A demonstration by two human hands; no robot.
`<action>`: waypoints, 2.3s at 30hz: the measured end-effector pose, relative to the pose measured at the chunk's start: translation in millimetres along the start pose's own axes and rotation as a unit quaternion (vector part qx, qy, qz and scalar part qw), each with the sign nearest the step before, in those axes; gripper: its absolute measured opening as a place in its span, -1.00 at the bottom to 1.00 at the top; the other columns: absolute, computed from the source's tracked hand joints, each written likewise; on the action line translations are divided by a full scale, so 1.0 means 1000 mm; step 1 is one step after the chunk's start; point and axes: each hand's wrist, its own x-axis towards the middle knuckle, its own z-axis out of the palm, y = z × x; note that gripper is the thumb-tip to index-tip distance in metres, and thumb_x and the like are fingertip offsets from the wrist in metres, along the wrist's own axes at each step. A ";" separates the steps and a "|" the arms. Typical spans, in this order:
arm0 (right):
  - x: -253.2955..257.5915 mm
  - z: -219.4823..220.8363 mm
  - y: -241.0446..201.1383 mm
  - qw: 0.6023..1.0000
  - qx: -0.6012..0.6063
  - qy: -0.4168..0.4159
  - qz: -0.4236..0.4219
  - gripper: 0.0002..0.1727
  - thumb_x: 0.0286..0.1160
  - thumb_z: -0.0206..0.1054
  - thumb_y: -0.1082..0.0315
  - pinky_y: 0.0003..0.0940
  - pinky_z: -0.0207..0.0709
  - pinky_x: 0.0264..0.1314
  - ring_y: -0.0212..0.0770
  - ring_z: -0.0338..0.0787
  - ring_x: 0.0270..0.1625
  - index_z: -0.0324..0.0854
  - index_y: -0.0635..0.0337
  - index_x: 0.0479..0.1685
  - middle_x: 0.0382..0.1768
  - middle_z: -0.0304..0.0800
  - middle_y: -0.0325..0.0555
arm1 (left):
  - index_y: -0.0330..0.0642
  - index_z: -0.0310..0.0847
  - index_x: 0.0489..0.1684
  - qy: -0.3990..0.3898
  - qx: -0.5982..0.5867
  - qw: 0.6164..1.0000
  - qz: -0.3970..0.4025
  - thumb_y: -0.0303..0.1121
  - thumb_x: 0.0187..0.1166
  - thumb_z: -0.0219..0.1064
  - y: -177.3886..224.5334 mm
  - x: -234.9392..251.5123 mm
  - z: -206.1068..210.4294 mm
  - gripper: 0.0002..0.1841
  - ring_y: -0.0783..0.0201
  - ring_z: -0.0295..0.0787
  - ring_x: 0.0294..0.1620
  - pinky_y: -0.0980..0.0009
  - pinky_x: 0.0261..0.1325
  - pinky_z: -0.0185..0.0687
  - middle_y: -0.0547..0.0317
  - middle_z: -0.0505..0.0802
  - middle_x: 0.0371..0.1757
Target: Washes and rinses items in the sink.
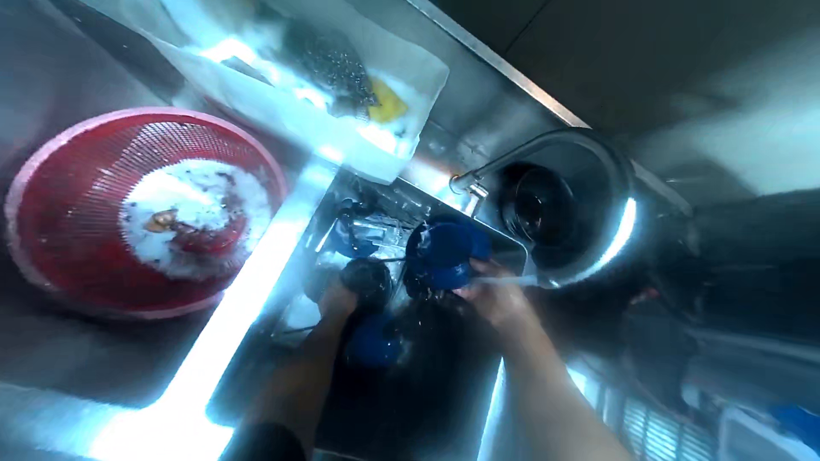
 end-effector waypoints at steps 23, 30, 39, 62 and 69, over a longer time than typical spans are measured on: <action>-0.135 -0.026 0.002 0.916 -0.321 0.032 -0.237 -0.80 0.69 0.28 0.35 -0.24 0.72 -0.07 -0.26 0.82 -0.20 0.77 0.26 0.00 -0.26 0.85 -0.08 | -0.17 0.26 0.68 0.174 -0.155 0.949 0.212 -0.33 0.64 0.33 0.107 -0.141 -0.006 -0.40 -0.38 0.84 0.04 -0.36 0.13 0.68 -0.36 0.85 0.00; -0.232 -0.105 0.006 0.863 -0.302 0.088 -0.396 -0.76 0.60 0.26 0.38 -0.39 0.77 0.06 -0.36 0.86 -0.08 0.74 0.28 0.06 -0.16 0.88 -0.15 | -0.24 0.32 0.68 0.113 -0.413 0.883 0.194 -0.35 0.64 0.38 0.118 -0.165 0.005 -0.39 -0.26 0.74 0.29 -0.25 0.34 0.62 -0.35 0.75 0.33; -0.318 -0.347 0.051 0.691 0.345 0.496 -0.396 -0.60 0.81 0.07 0.10 -0.06 0.71 -0.04 -0.11 0.78 -0.04 0.52 0.22 0.31 -0.01 0.74 0.04 | -0.20 0.08 0.82 0.087 -0.485 0.833 0.252 -0.46 0.69 0.29 0.116 -0.172 0.031 -0.31 0.05 0.67 0.19 0.08 0.07 0.70 -0.24 0.50 0.58; -0.082 -0.030 0.031 0.638 -0.707 -0.098 -0.288 -0.52 0.62 0.21 0.39 0.09 0.52 0.55 0.03 0.66 0.53 0.61 0.05 0.54 0.50 0.68 -0.08 | -0.20 0.69 0.32 0.105 -0.404 0.861 0.291 -0.24 0.75 0.30 0.089 -0.139 -0.050 -0.68 0.05 0.82 0.10 -0.09 0.20 0.68 -0.08 0.88 0.10; -0.046 -0.001 0.005 0.985 -0.148 0.039 -0.079 -0.59 0.67 0.33 0.26 -0.15 0.76 -0.19 -0.09 0.81 -0.20 0.50 0.20 0.41 0.01 0.77 0.07 | -0.27 0.62 0.43 0.087 -0.477 0.853 0.192 -0.28 0.74 0.33 0.061 -0.085 -0.029 -0.61 -0.01 0.81 0.16 -0.08 0.20 0.72 -0.18 0.83 0.24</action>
